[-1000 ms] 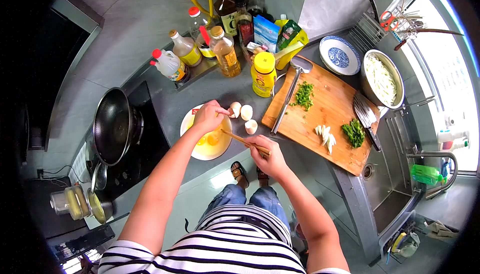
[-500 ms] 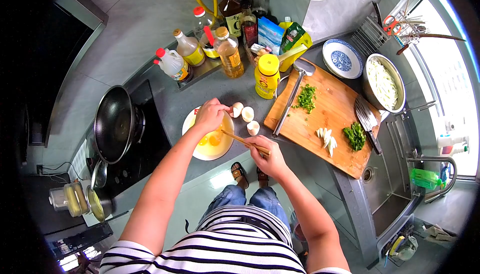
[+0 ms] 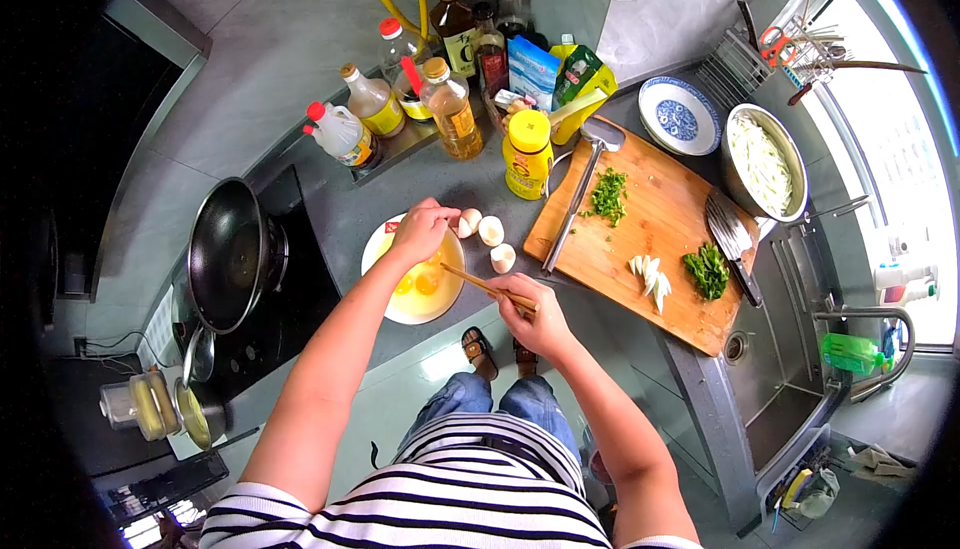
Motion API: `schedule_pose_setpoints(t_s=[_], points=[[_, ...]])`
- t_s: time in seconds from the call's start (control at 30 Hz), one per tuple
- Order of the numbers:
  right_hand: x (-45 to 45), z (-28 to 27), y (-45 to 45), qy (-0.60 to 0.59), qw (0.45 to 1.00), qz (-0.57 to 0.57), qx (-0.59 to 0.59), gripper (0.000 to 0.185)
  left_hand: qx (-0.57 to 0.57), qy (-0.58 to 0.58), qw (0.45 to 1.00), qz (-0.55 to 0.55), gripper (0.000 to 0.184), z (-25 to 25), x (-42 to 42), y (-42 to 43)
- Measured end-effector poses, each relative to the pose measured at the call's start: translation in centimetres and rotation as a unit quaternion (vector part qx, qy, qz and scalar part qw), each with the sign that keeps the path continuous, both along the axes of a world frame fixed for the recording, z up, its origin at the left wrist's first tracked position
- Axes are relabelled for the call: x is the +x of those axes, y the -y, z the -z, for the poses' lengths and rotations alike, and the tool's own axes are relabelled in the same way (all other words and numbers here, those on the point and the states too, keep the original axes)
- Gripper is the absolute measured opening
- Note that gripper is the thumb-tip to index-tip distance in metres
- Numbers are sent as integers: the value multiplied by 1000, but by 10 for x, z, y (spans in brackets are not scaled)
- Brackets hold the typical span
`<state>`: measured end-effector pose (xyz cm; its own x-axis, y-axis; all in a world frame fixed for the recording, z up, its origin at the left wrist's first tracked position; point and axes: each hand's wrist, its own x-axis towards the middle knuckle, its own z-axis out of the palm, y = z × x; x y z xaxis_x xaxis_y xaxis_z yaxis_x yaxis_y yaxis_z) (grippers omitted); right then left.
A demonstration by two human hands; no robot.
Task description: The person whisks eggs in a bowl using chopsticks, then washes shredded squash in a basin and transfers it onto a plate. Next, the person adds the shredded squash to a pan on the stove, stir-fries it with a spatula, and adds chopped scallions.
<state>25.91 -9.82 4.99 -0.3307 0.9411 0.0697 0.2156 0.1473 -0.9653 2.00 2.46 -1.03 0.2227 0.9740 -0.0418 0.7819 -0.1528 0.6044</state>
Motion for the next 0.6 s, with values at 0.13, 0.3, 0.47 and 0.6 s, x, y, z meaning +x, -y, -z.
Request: schedule_pose_setpoints(t_s=[0.13,0.3,0.47,0.6], points=[[0,-1,0,-4,1000,2,5,22,-9,-7,1000,-9,28,2,-1,3],[0,2,-1,2,1000,-1,12,22,-138,46,986,-76,26,6,3,0],[0,5,-1,-9,1000,0,15,22,-224,189,951,-96,28,23,3,-15],[1,3,-1,-5,1000,1,19,23,-281,233,924,-116,31,-9,12,-11]])
